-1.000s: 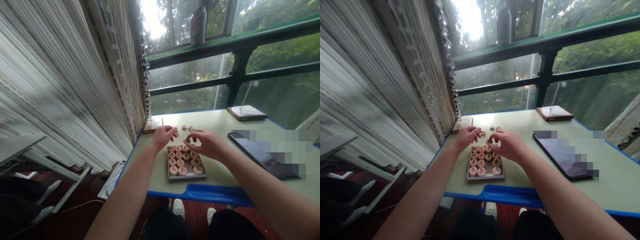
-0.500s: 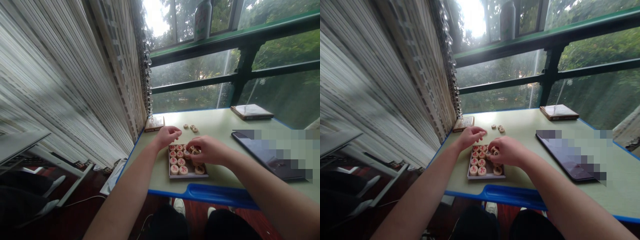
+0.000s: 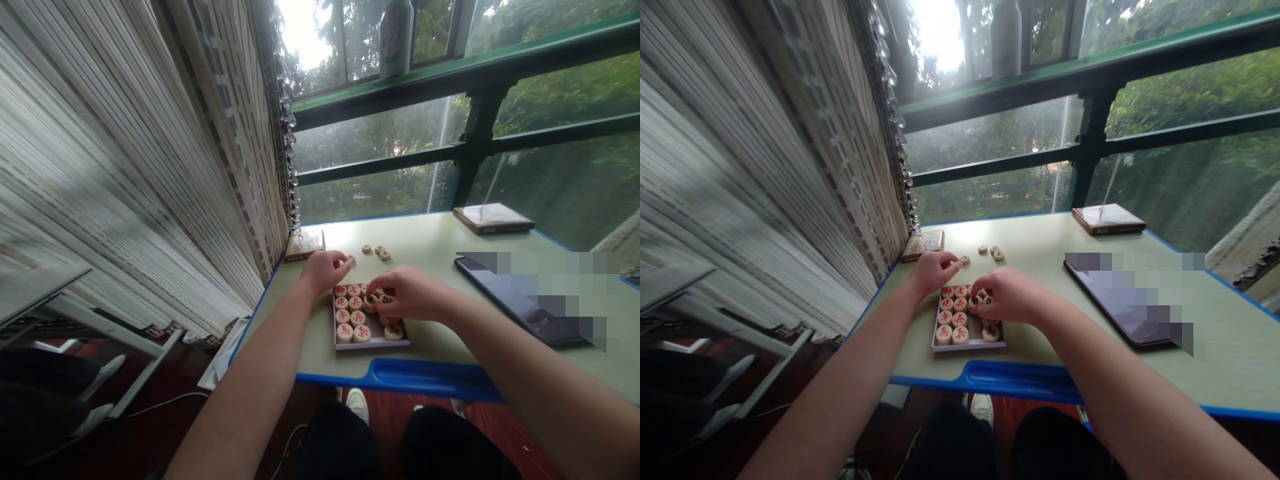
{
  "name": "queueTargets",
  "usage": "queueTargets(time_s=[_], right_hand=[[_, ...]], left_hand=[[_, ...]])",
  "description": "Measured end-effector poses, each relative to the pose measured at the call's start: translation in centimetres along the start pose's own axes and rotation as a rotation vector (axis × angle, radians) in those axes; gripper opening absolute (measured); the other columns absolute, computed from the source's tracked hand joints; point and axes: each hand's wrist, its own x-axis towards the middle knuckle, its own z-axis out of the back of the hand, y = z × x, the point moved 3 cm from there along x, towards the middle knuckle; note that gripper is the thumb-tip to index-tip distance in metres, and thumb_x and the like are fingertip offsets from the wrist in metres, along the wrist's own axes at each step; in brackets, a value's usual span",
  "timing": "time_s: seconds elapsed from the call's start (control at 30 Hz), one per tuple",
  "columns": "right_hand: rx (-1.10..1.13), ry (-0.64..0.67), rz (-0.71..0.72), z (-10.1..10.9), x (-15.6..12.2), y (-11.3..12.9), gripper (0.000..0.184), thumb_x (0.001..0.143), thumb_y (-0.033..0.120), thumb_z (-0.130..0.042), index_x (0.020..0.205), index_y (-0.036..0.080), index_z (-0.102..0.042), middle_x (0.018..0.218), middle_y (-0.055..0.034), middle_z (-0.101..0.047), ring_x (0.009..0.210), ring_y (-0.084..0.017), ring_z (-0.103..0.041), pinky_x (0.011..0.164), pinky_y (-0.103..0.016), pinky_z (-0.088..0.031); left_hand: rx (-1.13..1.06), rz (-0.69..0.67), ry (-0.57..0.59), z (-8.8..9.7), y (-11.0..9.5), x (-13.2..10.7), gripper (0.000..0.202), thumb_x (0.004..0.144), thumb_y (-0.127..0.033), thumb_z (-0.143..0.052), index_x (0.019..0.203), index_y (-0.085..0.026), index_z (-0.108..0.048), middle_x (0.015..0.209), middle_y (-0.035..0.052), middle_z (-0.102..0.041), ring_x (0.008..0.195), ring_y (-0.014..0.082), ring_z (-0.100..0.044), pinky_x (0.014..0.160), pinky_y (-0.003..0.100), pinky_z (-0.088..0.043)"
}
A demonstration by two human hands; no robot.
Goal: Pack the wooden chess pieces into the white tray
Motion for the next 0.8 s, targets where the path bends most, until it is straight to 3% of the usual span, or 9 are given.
queueTargets(time_s=[0.47,0.57,0.7,0.8], right_hand=[[0.2,0.057,-0.034,0.2,-0.1,0.0,0.03,0.068,0.025,-0.058,0.094,0.024,-0.072,0.06,0.0007,-0.064,0.049,-0.009,-0.045,0.05,-0.021,-0.034],[0.227,-0.006,-0.044,0.4,0.1,-0.5,0.03,0.071,0.021,-0.052,0.093,0.02,-0.072,0.062,-0.0009,-0.064,0.052,-0.01,-0.048,0.052,-0.022,-0.036],[0.12,-0.199,-0.192,0.7,0.5,-2.3,0.027,0.075,0.023,-0.047,0.087,0.018,-0.071,0.068,-0.0039,-0.066,0.058,-0.013,-0.052,0.055,-0.024,-0.038],[0.052,-0.207,-0.214,0.7,0.5,-2.7,0.025,0.076,0.029,-0.05,0.086,0.019,-0.07,0.068,-0.0039,-0.065,0.057,-0.014,-0.051,0.054,-0.025,-0.036]], left_hand=[[0.034,-0.074,-0.031,0.8,-0.9,-0.3,0.03,0.077,-0.04,-0.052,0.072,-0.016,-0.07,0.052,-0.0009,-0.057,0.048,0.0078,-0.044,0.052,0.022,-0.032],[0.037,-0.073,-0.035,0.7,-0.8,-0.3,0.03,0.077,-0.039,-0.052,0.071,-0.016,-0.069,0.052,-0.0007,-0.057,0.048,0.0081,-0.045,0.053,0.022,-0.033],[0.036,-0.056,-0.046,0.7,-0.8,-0.3,0.03,0.077,-0.038,-0.051,0.069,-0.016,-0.069,0.05,-0.0008,-0.055,0.048,0.0086,-0.044,0.053,0.022,-0.033],[0.043,-0.066,-0.062,0.8,-1.0,-0.4,0.03,0.077,-0.038,-0.05,0.067,-0.016,-0.068,0.049,-0.0008,-0.054,0.048,0.0088,-0.043,0.054,0.023,-0.033]])
